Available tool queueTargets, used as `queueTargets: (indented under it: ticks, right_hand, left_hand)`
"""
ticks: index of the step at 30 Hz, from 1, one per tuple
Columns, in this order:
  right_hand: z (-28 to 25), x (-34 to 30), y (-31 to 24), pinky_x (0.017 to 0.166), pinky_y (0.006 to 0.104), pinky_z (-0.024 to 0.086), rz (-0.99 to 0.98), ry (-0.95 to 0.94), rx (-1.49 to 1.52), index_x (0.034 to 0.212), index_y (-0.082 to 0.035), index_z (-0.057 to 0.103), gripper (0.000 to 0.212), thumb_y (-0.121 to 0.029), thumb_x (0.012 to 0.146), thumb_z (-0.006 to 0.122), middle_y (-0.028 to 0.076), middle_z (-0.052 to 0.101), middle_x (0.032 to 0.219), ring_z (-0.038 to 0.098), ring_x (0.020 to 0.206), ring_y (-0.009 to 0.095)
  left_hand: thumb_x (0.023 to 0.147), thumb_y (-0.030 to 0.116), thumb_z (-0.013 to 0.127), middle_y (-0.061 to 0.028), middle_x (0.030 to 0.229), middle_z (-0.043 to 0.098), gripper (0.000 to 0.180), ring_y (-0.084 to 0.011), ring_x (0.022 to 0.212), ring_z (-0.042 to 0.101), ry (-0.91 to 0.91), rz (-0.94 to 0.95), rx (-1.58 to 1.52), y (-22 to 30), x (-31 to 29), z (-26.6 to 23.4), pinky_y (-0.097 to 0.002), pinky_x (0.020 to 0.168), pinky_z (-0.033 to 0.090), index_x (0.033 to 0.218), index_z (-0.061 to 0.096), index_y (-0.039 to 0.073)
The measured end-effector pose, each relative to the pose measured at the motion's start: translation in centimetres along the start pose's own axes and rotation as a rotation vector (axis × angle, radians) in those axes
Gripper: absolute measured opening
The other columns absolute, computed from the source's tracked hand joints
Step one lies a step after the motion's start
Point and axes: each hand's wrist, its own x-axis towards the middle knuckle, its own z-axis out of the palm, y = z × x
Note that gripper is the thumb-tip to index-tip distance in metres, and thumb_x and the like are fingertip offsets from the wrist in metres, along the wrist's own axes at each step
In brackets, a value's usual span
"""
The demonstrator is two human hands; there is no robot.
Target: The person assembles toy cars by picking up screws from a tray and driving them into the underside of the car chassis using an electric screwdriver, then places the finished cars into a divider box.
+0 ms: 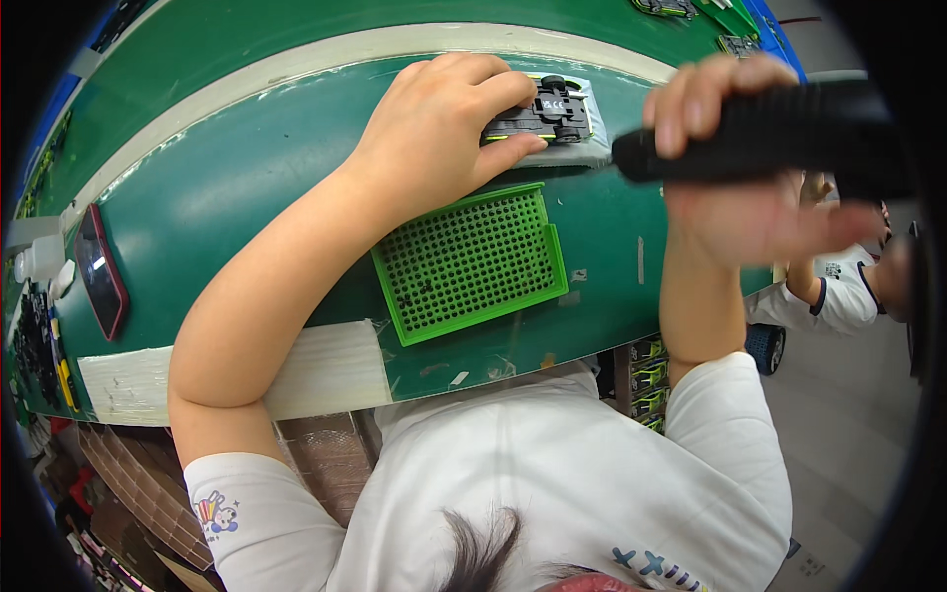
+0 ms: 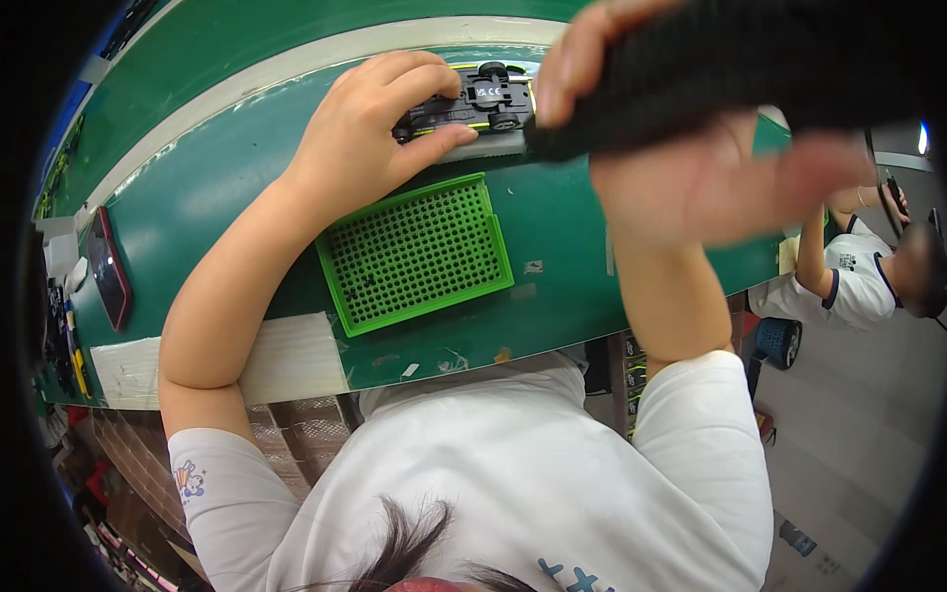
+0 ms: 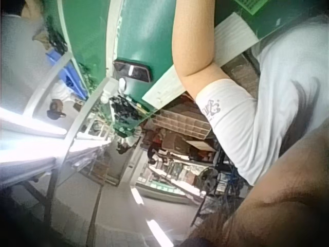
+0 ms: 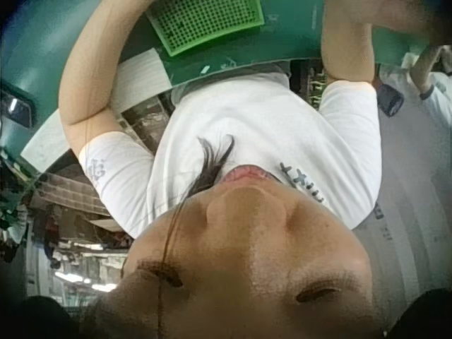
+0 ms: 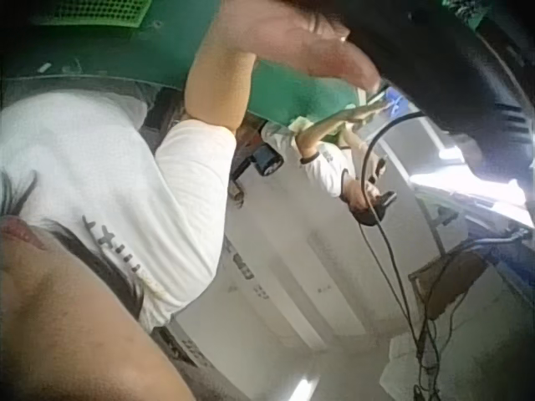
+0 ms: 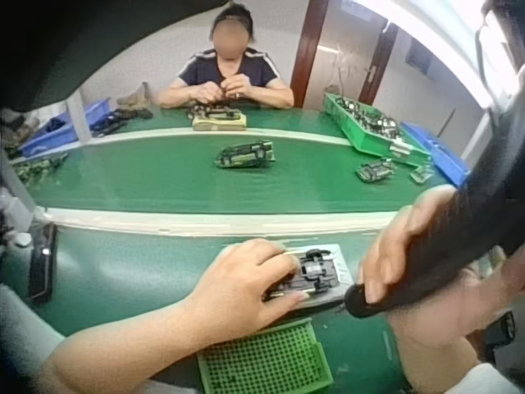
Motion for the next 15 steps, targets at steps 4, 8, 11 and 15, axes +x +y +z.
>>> queueTargets:
  ticks: [4,8,11,15]
  right_hand:
    - [3.9,-2.8,-0.4,0.065,0.034,0.046,0.082,0.065,0.031,0.111,-0.003,0.049,0.102,-0.093,0.064,0.047,0.009,0.056,0.083,0.057,0.064,0.018]
    - [5.1,-3.8,0.6,0.059,0.0322,0.047,0.097,0.13,-0.002,0.107,-0.004,0.047,0.102,-0.095,0.063,0.042,0.007,0.057,0.078,0.057,0.059,0.016]
    - [5.2,-4.0,0.7,0.058,0.032,0.047,0.115,0.111,-0.009,0.108,-0.004,0.047,0.102,-0.096,0.063,0.041,0.008,0.057,0.078,0.057,0.06,0.016]
    - [5.1,-4.2,1.0,0.057,0.0315,0.047,0.12,0.105,-0.019,0.107,-0.004,0.046,0.103,-0.096,0.063,0.04,0.008,0.057,0.078,0.056,0.058,0.016]
  left_hand:
    - [0.077,0.026,0.076,-0.0106,0.101,0.064,0.031,-0.0308,0.095,0.06,0.014,-0.001,-0.006,-0.3,-0.2,0.1,-0.0389,0.082,0.049,0.097,0.063,0.006]
    - [0.077,0.024,0.076,-0.0113,0.1,0.064,0.031,-0.0312,0.093,0.06,0.025,0.017,-0.009,-0.4,-0.2,0.0,-0.0394,0.08,0.049,0.097,0.063,0.006]
    - [0.077,0.024,0.076,-0.0116,0.1,0.064,0.03,-0.0313,0.093,0.06,0.022,0.014,-0.002,-0.4,-0.3,0.0,-0.0398,0.08,0.049,0.097,0.063,0.006]
    - [0.077,0.024,0.076,-0.0118,0.099,0.064,0.031,-0.0314,0.092,0.06,0.033,0.018,-0.008,-0.4,-0.2,0.3,-0.0396,0.08,0.049,0.097,0.063,0.006]
